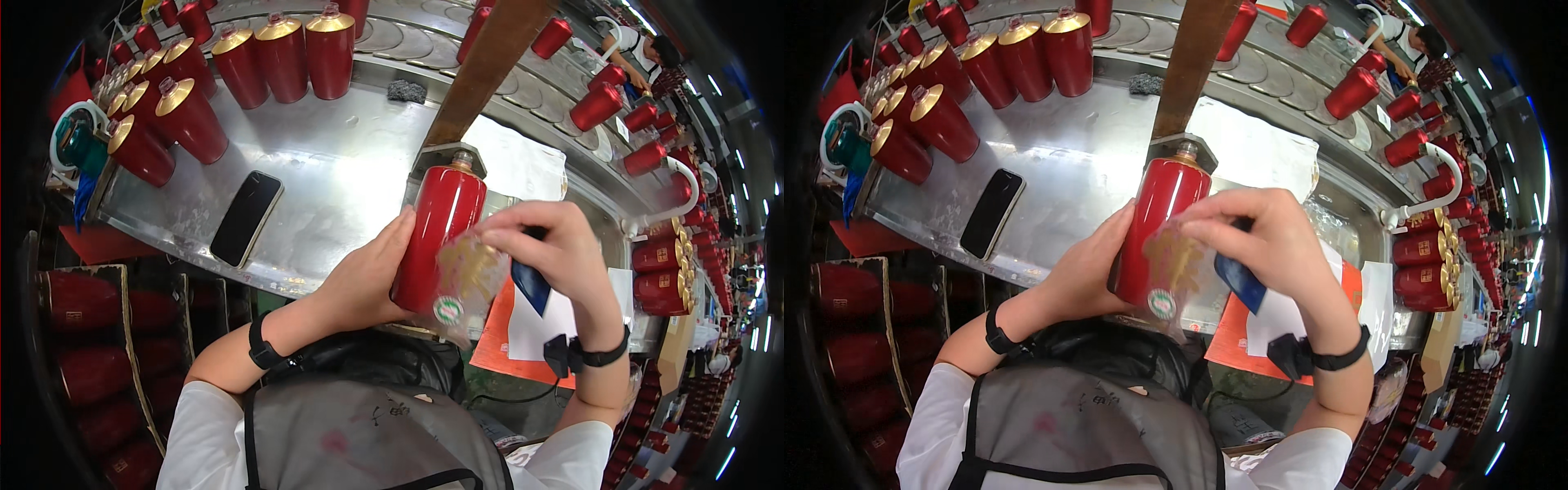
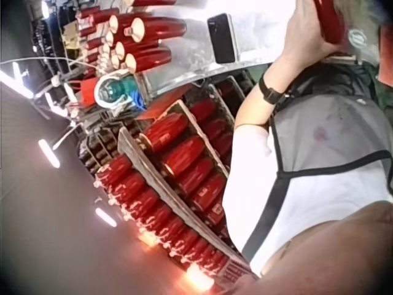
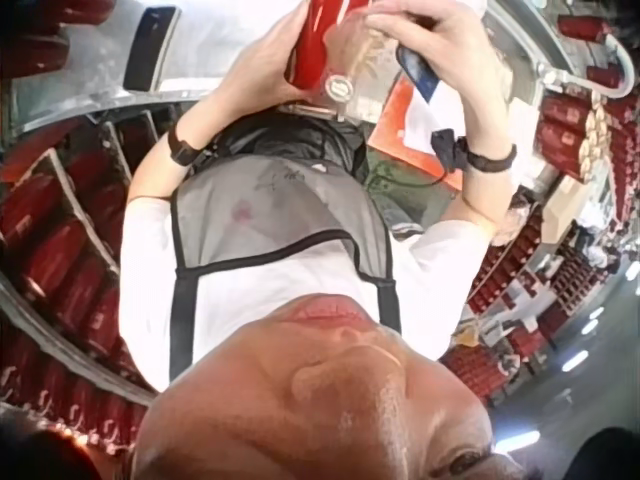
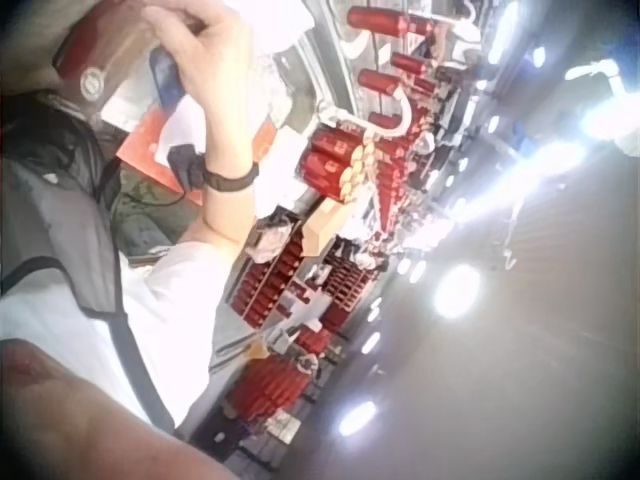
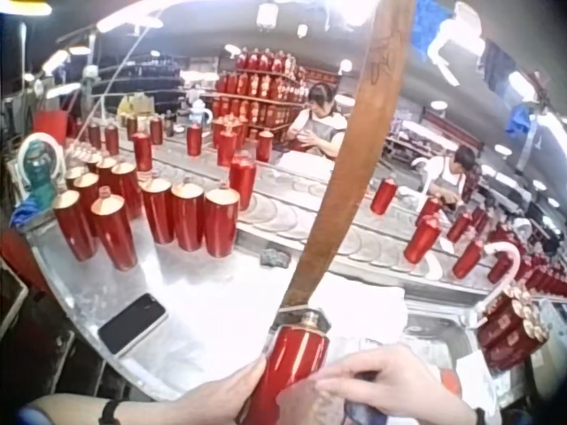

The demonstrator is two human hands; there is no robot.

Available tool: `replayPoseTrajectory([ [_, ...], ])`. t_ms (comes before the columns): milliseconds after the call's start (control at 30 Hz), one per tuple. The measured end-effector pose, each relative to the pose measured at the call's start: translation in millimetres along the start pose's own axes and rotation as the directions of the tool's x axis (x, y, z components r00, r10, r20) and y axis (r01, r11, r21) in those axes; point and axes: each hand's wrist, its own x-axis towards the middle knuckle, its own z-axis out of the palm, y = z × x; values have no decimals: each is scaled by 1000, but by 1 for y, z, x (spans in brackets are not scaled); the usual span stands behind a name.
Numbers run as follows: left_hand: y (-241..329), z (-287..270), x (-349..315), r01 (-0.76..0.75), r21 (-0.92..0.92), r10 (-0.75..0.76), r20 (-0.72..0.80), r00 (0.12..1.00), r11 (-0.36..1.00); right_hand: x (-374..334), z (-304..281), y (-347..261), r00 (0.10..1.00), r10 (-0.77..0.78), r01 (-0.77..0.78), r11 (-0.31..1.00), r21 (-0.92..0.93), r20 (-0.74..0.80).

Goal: Manually applying brand labels and security stickers on ceramic Chinese liquor bottles along a factory assembly line.

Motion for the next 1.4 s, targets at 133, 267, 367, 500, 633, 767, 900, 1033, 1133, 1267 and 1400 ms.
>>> replayPoseTrajectory([
  [133, 0, -6, 2, -72, 7, 72, 30, 997, 997, 24, 19, 36, 998, 6, 1, 994, 113, -61],
  [267, 1, -12, 6, -41, -120, 48, 57, 997, 992, 33, 23, 31, 995, 30, -32, 999, -21, -91],
  [367, -3, 1, 10, 94, -239, -70, 105, 992, 966, 36, 27, 31, 990, 20, -36, 993, -110, -141],
  [500, -1, -7, 8, 133, -328, -89, 147, 985, 935, 39, 32, 42, 964, -53, 21, 992, -127, -259],
  [633, -7, -14, 8, 156, -362, -84, 209, 974, 919, 39, 32, 61, 902, -14, -10, 999, -52, -432],
  [767, -24, -17, 22, 276, -622, -231, 154, 961, 733, 12, 36, 79, 859, 138, -82, 988, 133, -492],
  [900, -10, -15, 73, 377, -800, -355, 220, 909, 467, -36, 75, 64, 932, 322, -210, 855, 474, -167],
  [1033, -14, -2, 83, 417, -620, -375, 205, 904, 665, -41, 104, 55, 932, 344, -238, 817, 526, -113],
  [1133, -12, 0, 82, 398, -642, -364, 194, 911, 655, -41, 111, 58, 930, 333, -181, 784, 594, -156],
  [1267, -12, 1, 80, 377, -688, -343, 194, 919, 620, -40, 108, 57, 933, 338, -183, 741, 646, -123],
  [1400, -10, 0, 80, 387, -683, -344, 207, 916, 620, -41, 106, 61, 942, 319, -177, 739, 650, -105],
])
